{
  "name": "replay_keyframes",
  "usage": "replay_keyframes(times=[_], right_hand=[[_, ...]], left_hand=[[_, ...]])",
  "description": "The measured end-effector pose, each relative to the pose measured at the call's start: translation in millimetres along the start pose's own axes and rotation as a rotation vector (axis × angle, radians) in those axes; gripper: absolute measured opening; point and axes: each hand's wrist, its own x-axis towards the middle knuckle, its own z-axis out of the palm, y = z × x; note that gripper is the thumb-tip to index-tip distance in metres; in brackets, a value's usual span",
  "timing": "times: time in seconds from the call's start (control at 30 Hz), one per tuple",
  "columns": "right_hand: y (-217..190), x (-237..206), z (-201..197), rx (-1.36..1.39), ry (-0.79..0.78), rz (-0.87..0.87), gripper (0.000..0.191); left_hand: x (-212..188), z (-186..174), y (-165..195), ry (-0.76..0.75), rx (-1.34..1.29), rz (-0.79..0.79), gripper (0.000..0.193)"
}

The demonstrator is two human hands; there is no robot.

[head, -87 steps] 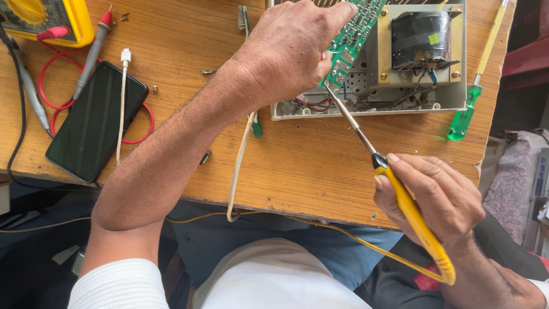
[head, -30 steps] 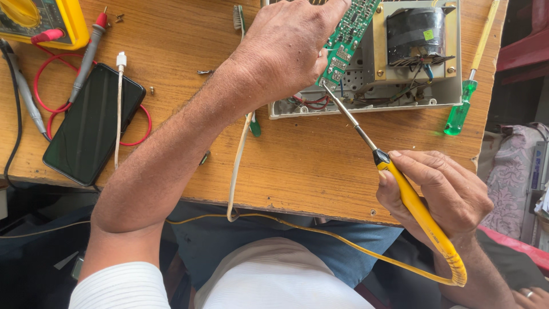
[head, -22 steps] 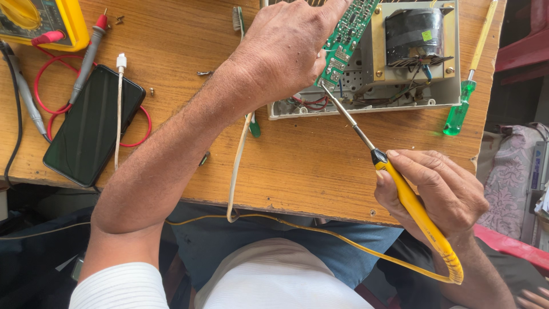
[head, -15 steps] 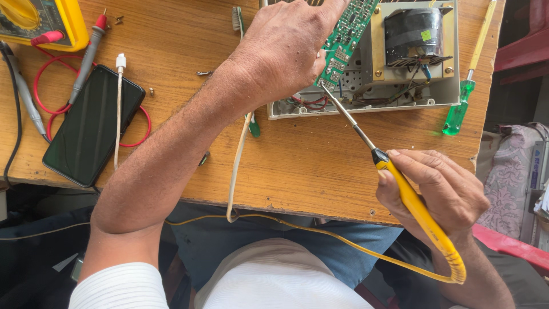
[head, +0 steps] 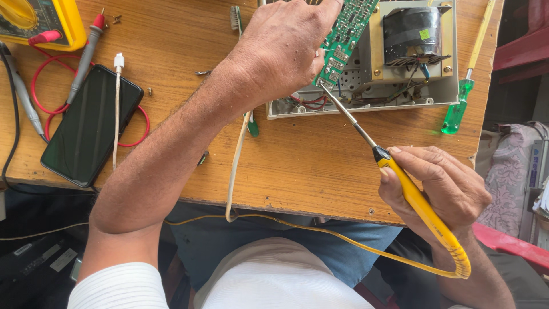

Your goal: The person uses a soldering iron to apply solder to multiple points on a green circuit board held in the left hand. The board is positioned over an open electronic device housing on a wooden workbench. The person repeatedly heats and solders different joints on the board throughout the clip.

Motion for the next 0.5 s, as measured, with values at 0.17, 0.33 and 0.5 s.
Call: replay_keyframes(times=[0.17,0.33,0.5], right_hand=[[0.5,-2.7,-2.5,-0.013,0.047,0.000,0.023],[3.9,-1.6,-0.5,-0.013,0.028,0.019,0.023],[8.2,-3.8,2.6,-0.012,0.049,0.058,0.024]], left_hand=[[-0.9,0.0,0.4,0.050,0.024,0.034,0.040],[0.2,-0.7,1.0,0.007,0.007,-0.003,0.040],[0.0,-1.8,0.8,0.017,-0.004,0.015,0.041]])
